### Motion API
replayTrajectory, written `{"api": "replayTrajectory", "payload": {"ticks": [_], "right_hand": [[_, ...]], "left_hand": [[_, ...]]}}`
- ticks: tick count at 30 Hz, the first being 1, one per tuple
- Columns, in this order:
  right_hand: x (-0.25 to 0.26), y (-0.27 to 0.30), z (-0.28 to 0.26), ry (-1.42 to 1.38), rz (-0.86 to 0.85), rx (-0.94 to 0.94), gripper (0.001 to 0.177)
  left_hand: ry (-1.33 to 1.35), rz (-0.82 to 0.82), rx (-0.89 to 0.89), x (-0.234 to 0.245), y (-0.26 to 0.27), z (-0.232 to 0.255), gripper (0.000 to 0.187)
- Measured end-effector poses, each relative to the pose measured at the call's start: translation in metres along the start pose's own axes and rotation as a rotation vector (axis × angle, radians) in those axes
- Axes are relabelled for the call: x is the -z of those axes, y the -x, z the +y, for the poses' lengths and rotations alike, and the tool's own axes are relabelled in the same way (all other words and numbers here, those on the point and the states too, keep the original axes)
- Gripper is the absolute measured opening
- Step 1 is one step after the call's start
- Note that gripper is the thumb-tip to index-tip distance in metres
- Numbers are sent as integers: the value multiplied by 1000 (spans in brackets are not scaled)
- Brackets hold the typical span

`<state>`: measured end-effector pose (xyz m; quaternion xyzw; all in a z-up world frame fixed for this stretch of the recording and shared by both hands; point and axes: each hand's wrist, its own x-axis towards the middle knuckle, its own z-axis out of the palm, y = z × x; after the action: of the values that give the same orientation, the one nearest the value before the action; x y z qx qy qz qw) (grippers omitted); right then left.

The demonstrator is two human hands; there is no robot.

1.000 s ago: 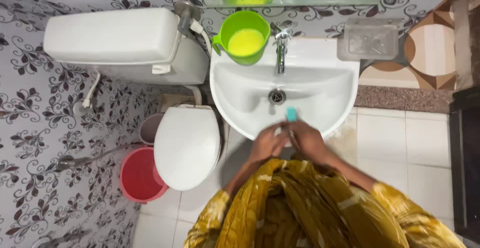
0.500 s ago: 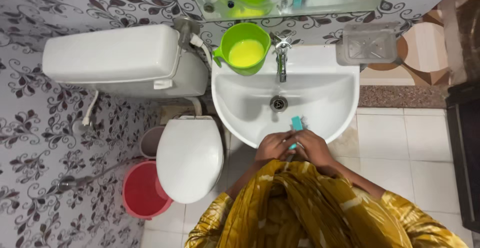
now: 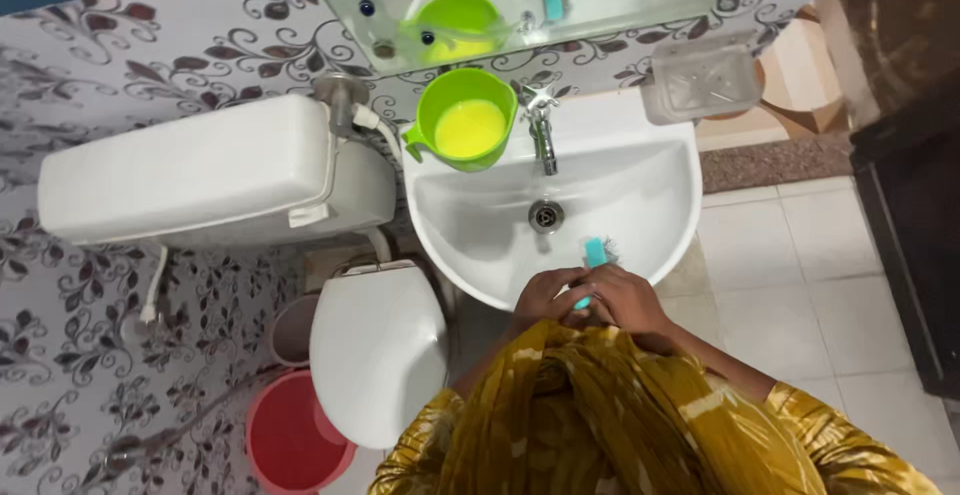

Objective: The person scrubs a white bathroom sink using a blue brush and a green cup containing a yellow liquid. They repeatedly dip the brush into the cup and scrub the sink basin, faucet, and drain area. The person occasionally rinses the brush under the running tap.

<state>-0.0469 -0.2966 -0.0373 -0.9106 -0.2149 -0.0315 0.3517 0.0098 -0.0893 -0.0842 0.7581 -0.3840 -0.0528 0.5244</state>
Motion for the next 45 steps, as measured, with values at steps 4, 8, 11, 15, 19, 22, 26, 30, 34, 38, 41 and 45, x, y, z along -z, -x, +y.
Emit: {"api": "replayTrajectory", "payload": {"ticks": [4, 8, 11, 15, 19, 22, 26, 30, 34, 38, 41, 45], "right_hand": [[9, -22, 0, -27, 28, -146, 31], [14, -40, -8, -109, 87, -128, 37], [4, -19, -20, -33, 77, -132, 29], [-4, -1, -17, 87, -52, -128, 16], [5, -7, 7, 296, 153, -4, 29], [4, -12, 13, 514, 131, -178, 44], [-26, -23, 4, 295, 94, -296, 42], [-20, -31, -4, 173, 157, -262, 40], [-6, -33, -13, 524, 163, -384, 27], [-7, -48, -17, 261, 204, -298, 33], [-8, -54, -20, 200, 197, -288, 30], [1, -50, -20, 572, 273, -268, 20]], "left_hand": [[-232, 71, -190, -4, -4, -10, 56], [-194, 25, -103, 8, -10, 0, 54], [-279, -88, -161, 17, -6, 4, 54], [-259, -127, -276, 33, 8, 22, 49], [-385, -95, -232, 24, 0, 24, 45], [-356, -101, -278, 15, -1, 12, 39], [-347, -149, -217, 5, 11, -4, 41], [-349, -170, -253, 12, 8, -4, 43], [-340, -302, -165, 9, -7, 5, 50], [-300, -186, -136, 14, -11, 5, 39], [-324, -192, -104, 19, -9, 6, 38], [-275, -191, -168, 17, -15, 3, 44]]}}
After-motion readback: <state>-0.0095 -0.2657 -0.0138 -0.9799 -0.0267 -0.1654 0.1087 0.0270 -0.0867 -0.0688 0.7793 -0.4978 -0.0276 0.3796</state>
